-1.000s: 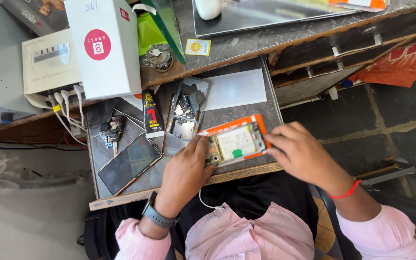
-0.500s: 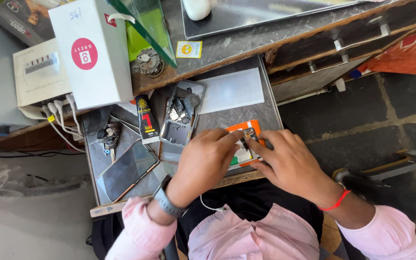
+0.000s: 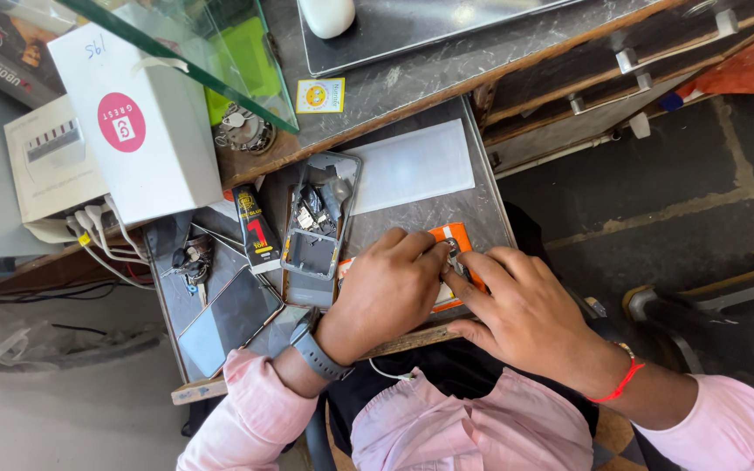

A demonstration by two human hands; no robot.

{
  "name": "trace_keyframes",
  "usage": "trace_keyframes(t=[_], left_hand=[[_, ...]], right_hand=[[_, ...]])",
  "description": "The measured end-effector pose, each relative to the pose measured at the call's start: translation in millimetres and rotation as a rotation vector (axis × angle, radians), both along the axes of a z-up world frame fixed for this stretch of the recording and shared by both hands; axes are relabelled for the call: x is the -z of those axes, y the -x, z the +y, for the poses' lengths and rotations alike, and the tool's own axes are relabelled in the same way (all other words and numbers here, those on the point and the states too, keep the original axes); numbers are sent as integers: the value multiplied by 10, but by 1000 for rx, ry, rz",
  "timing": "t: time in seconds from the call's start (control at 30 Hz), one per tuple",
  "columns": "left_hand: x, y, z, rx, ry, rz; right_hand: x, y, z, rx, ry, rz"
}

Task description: The person disassembles a smartphone by removing the back cover and detaching internal components. They then place the motherboard onto a branded card and proceed to reassemble the device by reconnecting cables and fitting the back cover.

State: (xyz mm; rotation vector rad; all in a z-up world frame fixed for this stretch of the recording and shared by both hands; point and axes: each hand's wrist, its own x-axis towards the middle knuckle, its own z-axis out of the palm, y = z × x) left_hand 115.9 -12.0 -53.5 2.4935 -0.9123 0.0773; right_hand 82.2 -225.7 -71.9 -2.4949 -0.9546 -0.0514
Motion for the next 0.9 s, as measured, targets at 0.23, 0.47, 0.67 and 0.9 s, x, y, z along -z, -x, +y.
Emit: trace_keyframes(t=[0.23,0.47,0.67,0.9], left_hand=[[-71,86,-51,-1,-122,-42],[-84,161,-63,-3,-142,-85],[-69,166,-92,-35,-143,-56],[-78,172,-104,-61,-121,-17]], right_hand=[[58,25,-48,7,-42,-15],[82,35,-72,8,-52,-26],[111,38,-74,9,-58,-26],[94,34,-70,10,-59,-28]])
